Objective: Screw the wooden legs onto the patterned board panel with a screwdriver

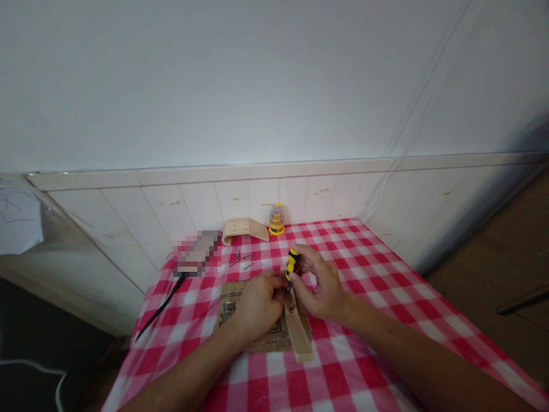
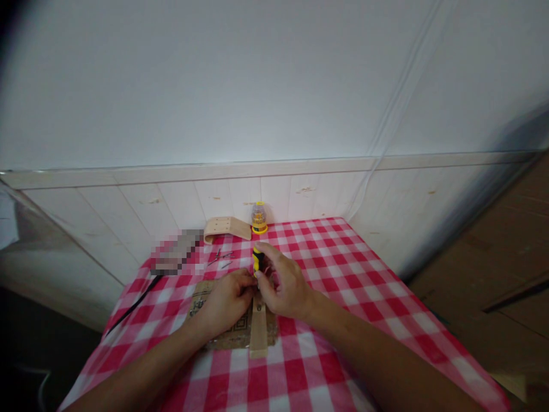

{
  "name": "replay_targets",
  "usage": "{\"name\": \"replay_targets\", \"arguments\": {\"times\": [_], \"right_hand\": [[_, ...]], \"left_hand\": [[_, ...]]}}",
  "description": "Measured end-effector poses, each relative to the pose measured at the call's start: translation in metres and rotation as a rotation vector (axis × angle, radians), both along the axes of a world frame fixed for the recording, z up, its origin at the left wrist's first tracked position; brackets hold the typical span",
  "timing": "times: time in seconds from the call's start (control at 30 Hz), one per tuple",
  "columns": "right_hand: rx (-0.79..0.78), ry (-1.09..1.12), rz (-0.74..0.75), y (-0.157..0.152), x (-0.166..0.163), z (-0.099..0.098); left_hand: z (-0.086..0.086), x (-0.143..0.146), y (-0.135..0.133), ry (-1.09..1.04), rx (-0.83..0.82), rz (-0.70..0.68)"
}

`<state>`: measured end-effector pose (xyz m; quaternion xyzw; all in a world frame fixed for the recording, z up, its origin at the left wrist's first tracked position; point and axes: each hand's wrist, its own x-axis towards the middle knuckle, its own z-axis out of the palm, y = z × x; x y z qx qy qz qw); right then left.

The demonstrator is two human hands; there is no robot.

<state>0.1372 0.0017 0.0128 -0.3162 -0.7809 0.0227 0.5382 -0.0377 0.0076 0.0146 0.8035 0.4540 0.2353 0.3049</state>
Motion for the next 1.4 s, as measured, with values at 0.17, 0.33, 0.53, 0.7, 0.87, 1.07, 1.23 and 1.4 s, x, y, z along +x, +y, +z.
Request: {"name": "replay_targets", "arguments": {"times": [0.17, 0.33, 0.53, 0.7, 0.87, 1.07, 1.23, 1.4], "right_hand": [[-0.001, 0.006, -0.036, 0.0005, 0.0007, -0.0016], [-0.018, 0.019, -0.022, 0.0019, 0.0015, -0.0043], [-0.021, 0.024, 0.007, 0.0028, 0.0018, -0.0049], [-0.028, 0.032, 0.030, -0.0011, 0.0001, -0.0044], [-0.068, 0.036, 0.052, -0.0021, -0.0016, -0.0033], [-0.035, 0.040, 0.014, -0.0002, -0.0017, -0.0027], [-0.032, 0.042, -0.005, 0.0006, -0.0018, -0.0023], [-0.030, 0.061, -0.011, 0.0012, -0.0022, -0.0034]], "left_hand": [[0.0006, -0.0003, -0.0006, -0.014, -0.001, -0.008], [0.0006, -0.0002, -0.0011, 0.017, 0.007, -0.001], [0.0000, -0.0005, -0.0010, 0.012, -0.002, 0.003], [0.0022, 0.0003, -0.0017, 0.008, 0.012, 0.006], [0.0034, 0.0008, -0.0014, 0.033, -0.007, 0.020], [0.0001, -0.0002, -0.0008, 0.004, 0.003, 0.008], [-0.0001, 0.0000, -0.0009, 0.008, 0.014, 0.011], [0.0011, 0.0001, -0.0010, 0.000, 0.009, 0.016]]}}
